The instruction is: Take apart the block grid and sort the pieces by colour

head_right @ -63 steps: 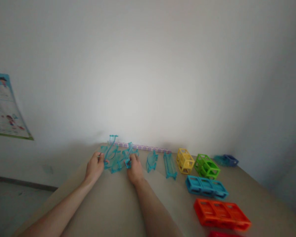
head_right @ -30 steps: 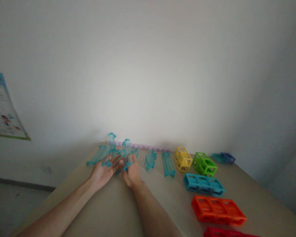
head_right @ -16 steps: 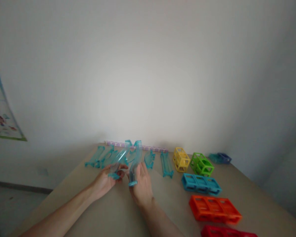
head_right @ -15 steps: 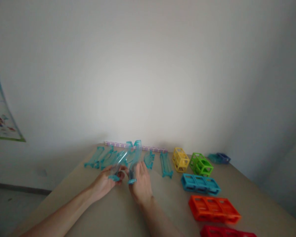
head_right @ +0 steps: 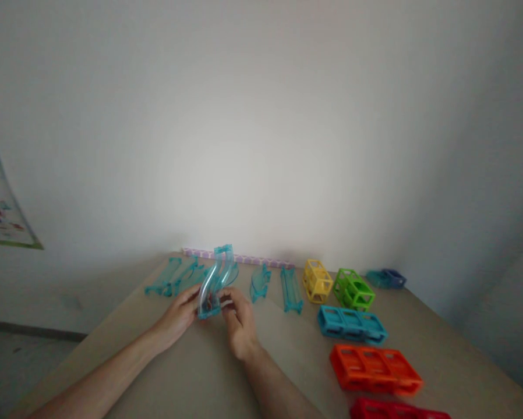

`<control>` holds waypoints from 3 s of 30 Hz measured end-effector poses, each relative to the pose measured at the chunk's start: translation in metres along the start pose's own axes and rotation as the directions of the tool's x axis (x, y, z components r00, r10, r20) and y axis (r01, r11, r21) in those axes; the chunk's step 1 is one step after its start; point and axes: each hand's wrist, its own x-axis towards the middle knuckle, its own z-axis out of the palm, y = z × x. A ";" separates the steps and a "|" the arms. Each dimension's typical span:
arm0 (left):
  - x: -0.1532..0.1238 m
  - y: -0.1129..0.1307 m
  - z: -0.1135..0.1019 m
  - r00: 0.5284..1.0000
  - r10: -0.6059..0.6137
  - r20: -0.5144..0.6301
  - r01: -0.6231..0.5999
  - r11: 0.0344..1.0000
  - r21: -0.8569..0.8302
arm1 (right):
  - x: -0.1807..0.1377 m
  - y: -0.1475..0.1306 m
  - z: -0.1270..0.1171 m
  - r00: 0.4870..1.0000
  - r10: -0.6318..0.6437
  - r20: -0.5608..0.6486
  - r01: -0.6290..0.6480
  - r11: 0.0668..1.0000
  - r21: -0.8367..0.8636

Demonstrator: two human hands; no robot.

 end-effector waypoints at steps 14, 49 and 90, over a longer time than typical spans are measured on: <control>-0.011 0.033 0.006 0.916 0.275 -0.292 -0.257 0.961 0.098 | -0.005 -0.010 0.006 0.994 0.029 0.109 -0.010 0.985 -0.171; 0.002 0.026 -0.004 0.805 0.248 -0.539 -0.273 0.961 0.035 | 0.022 0.049 -0.045 0.948 -0.122 -0.294 -0.195 0.508 -0.839; 0.005 0.006 -0.013 0.823 0.420 0.382 -0.518 0.280 0.808 | 0.021 0.012 -0.004 0.962 0.082 -0.260 -0.266 0.490 -0.830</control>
